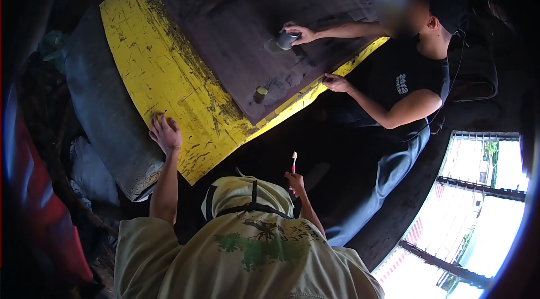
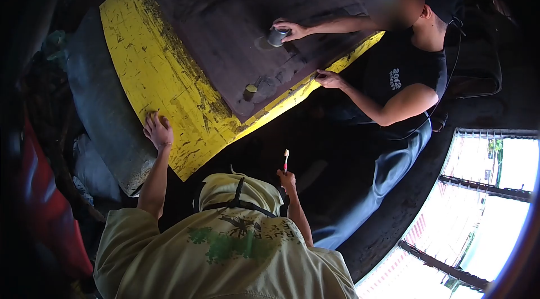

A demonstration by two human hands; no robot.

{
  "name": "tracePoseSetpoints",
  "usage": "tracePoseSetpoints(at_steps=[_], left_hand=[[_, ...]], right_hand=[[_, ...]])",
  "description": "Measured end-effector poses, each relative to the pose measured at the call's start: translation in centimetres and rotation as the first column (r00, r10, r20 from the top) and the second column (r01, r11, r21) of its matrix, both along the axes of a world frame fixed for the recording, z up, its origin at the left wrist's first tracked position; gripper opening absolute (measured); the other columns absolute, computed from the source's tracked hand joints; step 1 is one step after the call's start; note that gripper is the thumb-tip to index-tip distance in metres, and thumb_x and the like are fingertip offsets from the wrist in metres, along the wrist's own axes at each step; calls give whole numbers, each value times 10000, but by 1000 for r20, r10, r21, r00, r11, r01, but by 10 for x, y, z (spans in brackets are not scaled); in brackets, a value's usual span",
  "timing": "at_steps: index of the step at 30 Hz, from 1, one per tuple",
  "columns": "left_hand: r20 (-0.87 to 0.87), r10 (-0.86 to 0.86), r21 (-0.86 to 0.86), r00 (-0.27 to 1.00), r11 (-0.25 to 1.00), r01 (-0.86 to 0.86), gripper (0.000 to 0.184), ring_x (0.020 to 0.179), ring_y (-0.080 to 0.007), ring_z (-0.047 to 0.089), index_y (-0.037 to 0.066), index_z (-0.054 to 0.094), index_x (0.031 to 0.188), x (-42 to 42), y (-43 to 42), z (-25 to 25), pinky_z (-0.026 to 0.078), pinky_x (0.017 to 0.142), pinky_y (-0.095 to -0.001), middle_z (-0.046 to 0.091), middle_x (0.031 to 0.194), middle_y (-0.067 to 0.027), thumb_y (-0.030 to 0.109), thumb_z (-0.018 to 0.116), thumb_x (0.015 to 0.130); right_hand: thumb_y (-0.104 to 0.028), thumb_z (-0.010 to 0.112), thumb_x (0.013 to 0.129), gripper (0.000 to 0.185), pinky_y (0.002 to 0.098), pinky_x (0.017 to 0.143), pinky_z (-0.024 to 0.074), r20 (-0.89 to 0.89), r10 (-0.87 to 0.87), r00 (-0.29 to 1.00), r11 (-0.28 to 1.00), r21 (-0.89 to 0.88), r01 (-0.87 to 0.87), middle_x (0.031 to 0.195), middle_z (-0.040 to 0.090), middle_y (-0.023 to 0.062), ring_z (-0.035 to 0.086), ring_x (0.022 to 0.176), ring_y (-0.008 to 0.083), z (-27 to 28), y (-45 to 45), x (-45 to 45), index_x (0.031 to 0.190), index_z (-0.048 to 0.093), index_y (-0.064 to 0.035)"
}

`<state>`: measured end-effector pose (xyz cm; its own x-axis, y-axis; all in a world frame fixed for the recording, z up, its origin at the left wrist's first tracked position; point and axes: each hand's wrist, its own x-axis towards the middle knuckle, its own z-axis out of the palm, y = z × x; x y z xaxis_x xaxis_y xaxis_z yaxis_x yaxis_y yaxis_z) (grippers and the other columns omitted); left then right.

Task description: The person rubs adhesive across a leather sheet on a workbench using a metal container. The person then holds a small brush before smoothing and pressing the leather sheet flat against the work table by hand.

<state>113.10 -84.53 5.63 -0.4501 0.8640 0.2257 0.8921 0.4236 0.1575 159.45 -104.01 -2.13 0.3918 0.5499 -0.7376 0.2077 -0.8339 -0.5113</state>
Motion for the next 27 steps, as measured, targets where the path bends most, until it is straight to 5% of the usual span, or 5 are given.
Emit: tracePoseSetpoints(at_steps=[12, 17, 20, 27], left_hand=[[17, -23, -5, 1000, 1000, 23, 415, 1305, -273, 255, 143, 426, 1252, -2, -1, 0, 237, 1012, -530, 316, 1392, -85, 307, 475, 873], [9, -16, -23, 1000, 1000, 17, 420, 1303, -274, 256, 141, 425, 1253, 0, 2, 2, 237, 1013, -532, 315, 1392, -87, 307, 480, 872], [-10, -17, 0, 1000, 1000, 17, 426, 1298, -275, 266, 144, 420, 1256, -3, 1, -2, 240, 1011, -528, 319, 1390, -87, 309, 485, 869], [-56, -9, -11, 998, 1000, 8, 415, 1292, -267, 283, 155, 426, 1255, -4, 2, -8, 253, 1000, -525, 335, 1384, -86, 317, 471, 876]], right_hand=[[-393, 671, 790, 327, 261, 356, 366, 61, -153, 986, 987, -40, 156, 483, 447, -16, 444, 372, 95, -3, -49, -23, 815, 661, -66], [-500, 663, 754, 399, 291, 452, 446, 141, -12, 990, 995, -92, 25, 512, 558, 27, 552, 429, 125, -17, -60, -5, 778, 696, -103], [-452, 696, 751, 370, 271, 492, 402, 112, -15, 994, 989, -142, 31, 588, 570, -15, 509, 528, 76, -5, -41, 6, 790, 701, -83], [-369, 653, 793, 324, 276, 398, 385, 46, -98, 994, 994, 53, 96, 503, 488, 9, 492, 418, 119, -5, 7, 29, 798, 643, -45]])
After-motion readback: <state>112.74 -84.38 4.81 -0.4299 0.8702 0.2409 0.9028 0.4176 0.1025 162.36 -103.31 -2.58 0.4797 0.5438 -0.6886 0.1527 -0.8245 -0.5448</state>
